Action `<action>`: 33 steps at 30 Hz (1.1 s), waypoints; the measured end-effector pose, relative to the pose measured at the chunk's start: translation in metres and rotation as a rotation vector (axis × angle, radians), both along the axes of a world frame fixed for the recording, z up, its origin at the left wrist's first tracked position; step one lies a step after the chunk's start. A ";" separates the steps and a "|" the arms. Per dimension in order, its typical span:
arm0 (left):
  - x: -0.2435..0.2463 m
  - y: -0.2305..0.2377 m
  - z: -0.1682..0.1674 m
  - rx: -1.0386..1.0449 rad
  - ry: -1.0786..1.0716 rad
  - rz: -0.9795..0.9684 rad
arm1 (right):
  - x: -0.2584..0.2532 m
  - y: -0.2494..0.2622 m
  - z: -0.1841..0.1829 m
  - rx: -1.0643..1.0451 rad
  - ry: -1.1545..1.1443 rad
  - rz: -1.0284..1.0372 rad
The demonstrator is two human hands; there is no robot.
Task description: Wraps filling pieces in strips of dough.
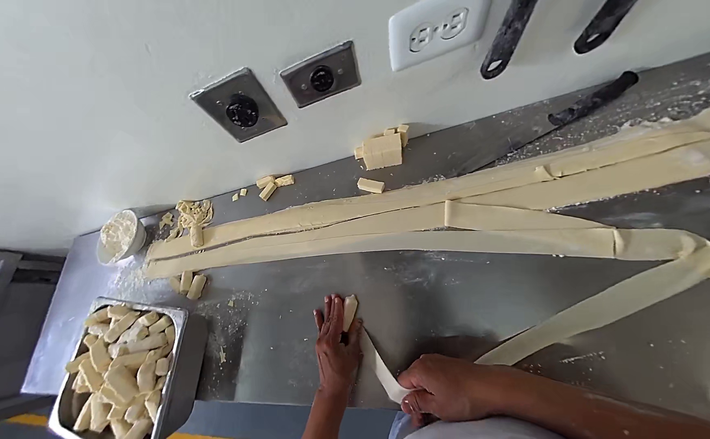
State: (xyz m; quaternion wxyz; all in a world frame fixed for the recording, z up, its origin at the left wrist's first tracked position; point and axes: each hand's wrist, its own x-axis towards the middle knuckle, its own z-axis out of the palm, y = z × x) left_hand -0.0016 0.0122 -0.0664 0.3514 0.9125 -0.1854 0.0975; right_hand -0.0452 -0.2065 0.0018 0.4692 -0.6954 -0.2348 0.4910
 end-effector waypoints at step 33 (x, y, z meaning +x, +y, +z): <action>-0.017 -0.021 -0.001 0.023 -0.056 -0.167 | 0.001 -0.009 -0.015 0.027 0.466 -0.491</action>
